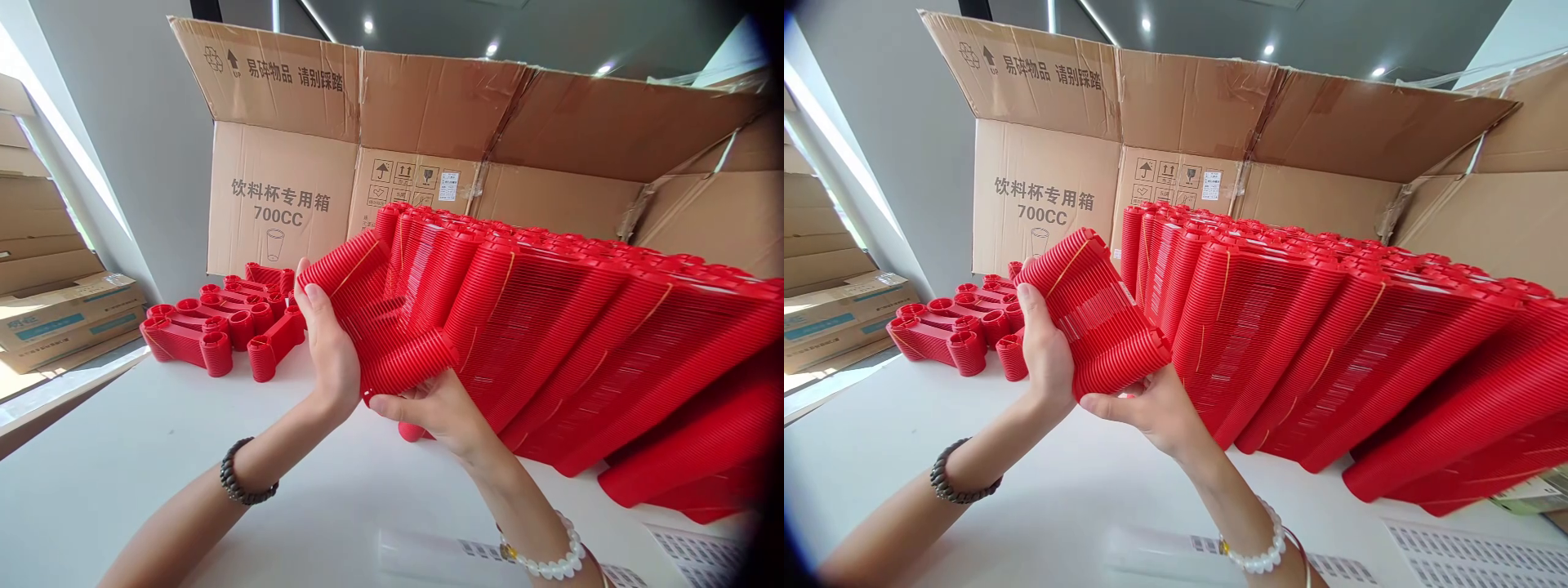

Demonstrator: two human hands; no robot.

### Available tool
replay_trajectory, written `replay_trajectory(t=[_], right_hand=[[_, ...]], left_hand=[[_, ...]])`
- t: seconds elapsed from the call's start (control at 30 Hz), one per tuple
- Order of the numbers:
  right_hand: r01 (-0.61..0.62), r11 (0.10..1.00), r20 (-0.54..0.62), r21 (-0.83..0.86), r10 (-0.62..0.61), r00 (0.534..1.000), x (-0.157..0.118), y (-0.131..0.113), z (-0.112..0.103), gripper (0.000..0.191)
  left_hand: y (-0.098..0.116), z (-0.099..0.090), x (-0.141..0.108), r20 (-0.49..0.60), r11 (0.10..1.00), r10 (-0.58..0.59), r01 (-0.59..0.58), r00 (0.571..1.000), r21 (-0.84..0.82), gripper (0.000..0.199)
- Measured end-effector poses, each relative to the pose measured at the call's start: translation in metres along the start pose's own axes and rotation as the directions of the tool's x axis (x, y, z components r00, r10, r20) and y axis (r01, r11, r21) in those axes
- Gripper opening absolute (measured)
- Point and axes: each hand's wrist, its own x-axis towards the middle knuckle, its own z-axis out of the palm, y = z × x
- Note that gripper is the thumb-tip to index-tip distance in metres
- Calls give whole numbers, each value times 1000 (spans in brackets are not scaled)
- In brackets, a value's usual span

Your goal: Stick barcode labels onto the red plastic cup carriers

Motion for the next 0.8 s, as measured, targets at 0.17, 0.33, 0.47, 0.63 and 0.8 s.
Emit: replay_trajectory(t=[0.17,0.33,0.47,0.63,0.8], right_hand=[[46,991,-3,-123,-46,999,-1,-3,1,20],[53,991,14,-121,-51,999,0,-5,0,19],[56,990,14,-131,-55,998,0,-7,-3,17],[55,992,37,-111,-51,998,0,-9,-4,17],[35,996,48,-79,-31,998,1,-6,-5,25]], left_hand=[[-3,0,-1,4,994,80,-80,997,71,52],[-8,0,2,16,987,101,-102,995,125,54],[-7,0,2,40,982,142,-146,989,121,55],[-5,0,1,38,980,127,-132,991,146,53],[-5,-1,2,49,977,164,-169,985,127,54]])
